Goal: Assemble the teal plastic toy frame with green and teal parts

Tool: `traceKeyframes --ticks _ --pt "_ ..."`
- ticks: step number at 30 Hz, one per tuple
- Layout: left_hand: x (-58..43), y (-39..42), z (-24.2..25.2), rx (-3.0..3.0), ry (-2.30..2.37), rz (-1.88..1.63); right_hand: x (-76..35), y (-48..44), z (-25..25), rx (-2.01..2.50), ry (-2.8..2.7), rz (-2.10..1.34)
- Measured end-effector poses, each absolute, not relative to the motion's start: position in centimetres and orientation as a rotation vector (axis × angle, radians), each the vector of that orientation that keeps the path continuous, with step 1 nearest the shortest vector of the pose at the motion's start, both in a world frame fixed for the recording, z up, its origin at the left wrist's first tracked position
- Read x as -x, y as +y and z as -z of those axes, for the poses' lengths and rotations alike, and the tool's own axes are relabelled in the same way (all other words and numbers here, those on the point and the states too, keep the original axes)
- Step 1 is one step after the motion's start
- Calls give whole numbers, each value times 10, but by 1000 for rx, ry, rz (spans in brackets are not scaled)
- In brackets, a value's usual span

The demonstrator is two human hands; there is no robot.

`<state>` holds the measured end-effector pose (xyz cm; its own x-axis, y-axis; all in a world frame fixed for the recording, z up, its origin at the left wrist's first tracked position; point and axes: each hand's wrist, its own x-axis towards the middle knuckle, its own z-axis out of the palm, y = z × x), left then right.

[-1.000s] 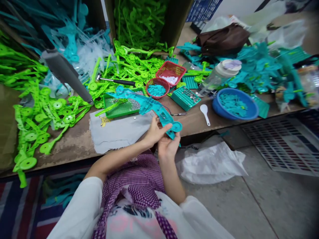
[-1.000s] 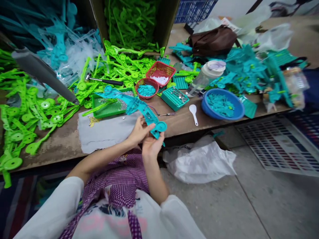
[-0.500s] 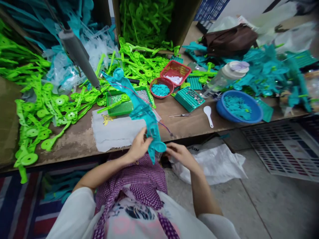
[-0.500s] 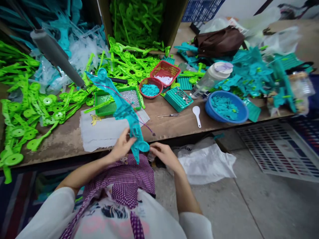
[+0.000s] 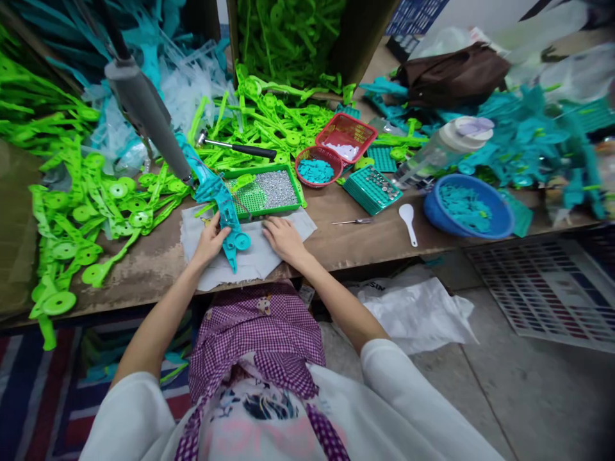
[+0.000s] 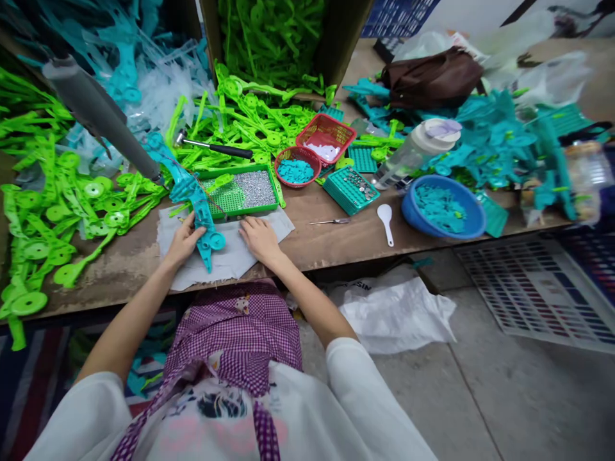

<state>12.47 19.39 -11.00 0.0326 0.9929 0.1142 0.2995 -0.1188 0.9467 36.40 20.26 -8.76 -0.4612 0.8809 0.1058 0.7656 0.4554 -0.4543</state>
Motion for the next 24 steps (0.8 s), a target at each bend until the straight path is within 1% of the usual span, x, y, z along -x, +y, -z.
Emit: traceKeyframes --ticks 4,9,13,18,24 --pt "-129 193 111 -1543 1316 -1112 -373 196 90 1376 -2282 -540" --pt "-131 191 111 -1525 1335 -1106 -359 202 94 1374 -2416 -476" --pt "-132 191 114 -1516 1332 -1109 -367 200 93 1328 -2361 -528" --pt "-131 194 115 -1528 1331 -1141 -371 210 90 1542 -2081 -542" --pt "-130 198 118 -1486 1324 -1215 -364 229 88 1561 -2112 -477"
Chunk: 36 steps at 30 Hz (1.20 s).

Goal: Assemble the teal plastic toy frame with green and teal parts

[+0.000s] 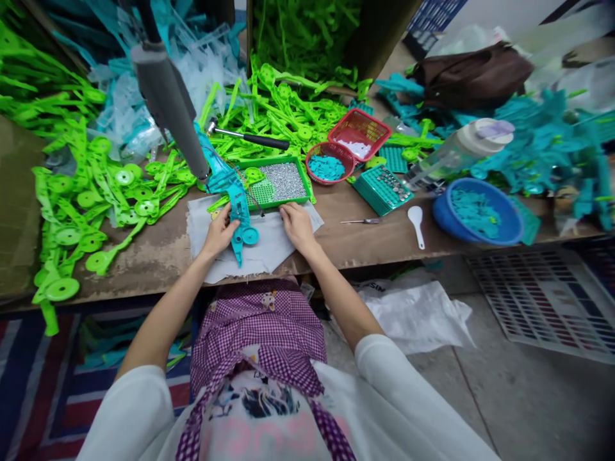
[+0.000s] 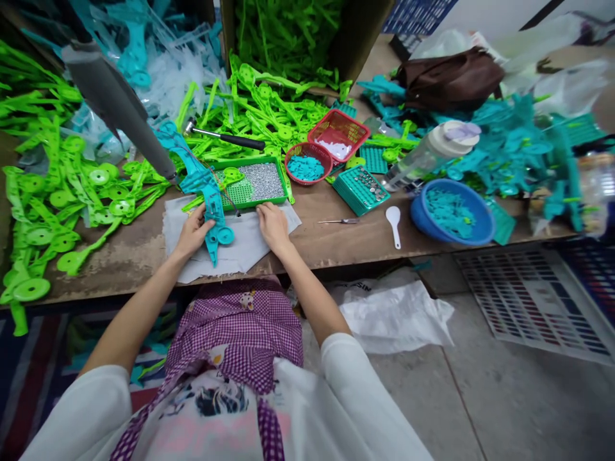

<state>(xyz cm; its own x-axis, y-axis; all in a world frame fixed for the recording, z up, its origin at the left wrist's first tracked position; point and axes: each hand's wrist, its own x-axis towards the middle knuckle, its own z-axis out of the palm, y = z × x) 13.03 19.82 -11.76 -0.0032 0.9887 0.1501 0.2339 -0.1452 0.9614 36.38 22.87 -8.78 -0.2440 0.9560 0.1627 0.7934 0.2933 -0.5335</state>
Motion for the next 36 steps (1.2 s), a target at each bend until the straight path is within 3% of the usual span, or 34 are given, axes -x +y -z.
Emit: traceKeyframes --ticks 9,20,25,36 --pt "-129 200 121 -1473 1259 -1219 -348 205 84 1460 -2433 -289" --pt "-127 199 129 -1470 1256 -1228 -354 211 85 1617 -2425 -200" --pt "-129 197 126 -1475 1304 -1204 -367 206 82 1587 -2260 -316" --pt "-127 198 127 -1521 1298 -1210 -321 230 77 2025 -2072 -212"
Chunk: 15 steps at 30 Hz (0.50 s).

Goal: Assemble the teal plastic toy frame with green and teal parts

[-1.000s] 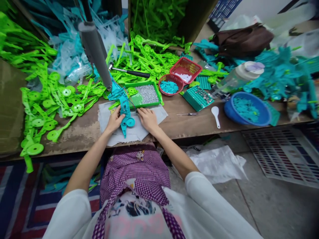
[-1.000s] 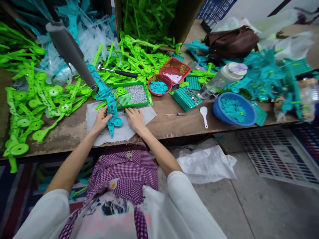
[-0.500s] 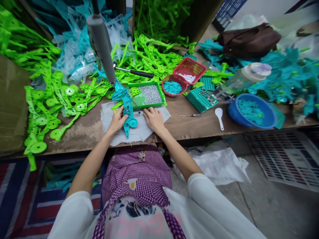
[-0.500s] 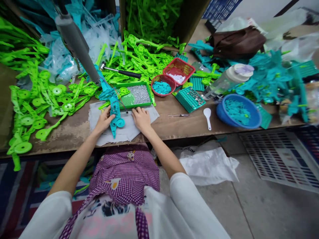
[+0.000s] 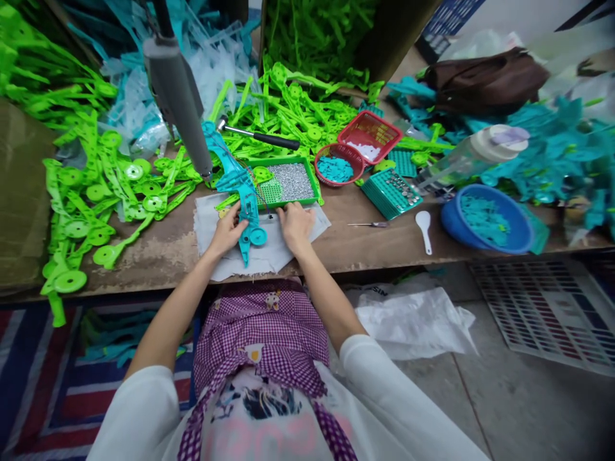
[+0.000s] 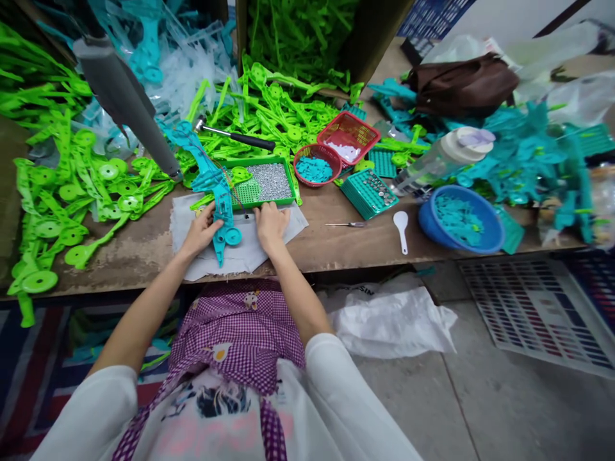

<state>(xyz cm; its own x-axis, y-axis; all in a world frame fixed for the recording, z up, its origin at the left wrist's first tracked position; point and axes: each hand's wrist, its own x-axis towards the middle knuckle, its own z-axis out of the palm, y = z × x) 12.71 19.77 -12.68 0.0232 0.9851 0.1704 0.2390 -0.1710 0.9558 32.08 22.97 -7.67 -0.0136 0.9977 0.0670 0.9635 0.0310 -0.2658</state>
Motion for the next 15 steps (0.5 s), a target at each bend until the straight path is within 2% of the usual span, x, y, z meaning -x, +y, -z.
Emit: traceKeyframes --ticks 5,11,15 --pt "-128 198 127 -1527 1321 -1207 -330 220 73 1890 -2112 -253" --pt "-131 196 125 -1544 1357 -1223 -322 207 58 1333 -2098 -386" --pt "-133 193 121 -1557 1377 -1237 -296 223 58 1258 -2229 -383"
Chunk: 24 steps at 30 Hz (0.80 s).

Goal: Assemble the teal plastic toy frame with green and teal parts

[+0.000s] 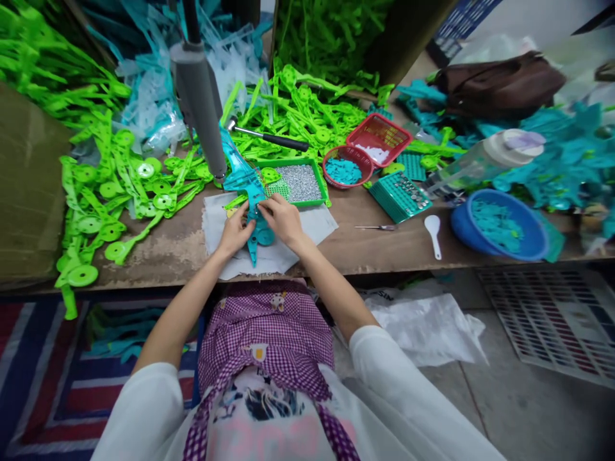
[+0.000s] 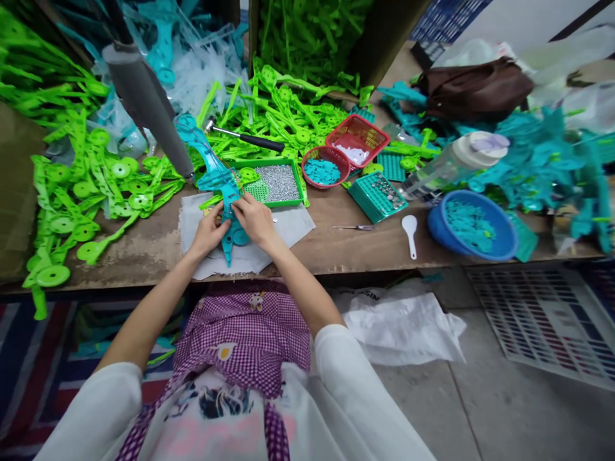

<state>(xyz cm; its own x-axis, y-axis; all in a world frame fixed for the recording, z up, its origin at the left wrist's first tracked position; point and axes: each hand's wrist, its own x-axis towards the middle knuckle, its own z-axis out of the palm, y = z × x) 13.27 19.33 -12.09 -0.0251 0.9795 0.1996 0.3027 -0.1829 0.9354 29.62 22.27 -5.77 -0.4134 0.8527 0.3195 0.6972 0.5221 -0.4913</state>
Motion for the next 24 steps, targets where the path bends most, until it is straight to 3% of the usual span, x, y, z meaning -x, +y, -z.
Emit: traceKeyframes --ticks 13,24 --pt "-136 195 123 -1561 1427 -1239 -290 218 44 1430 -2588 -104" --pt "-139 193 116 -1558 1443 -1244 -358 200 62 1484 -1945 -327"
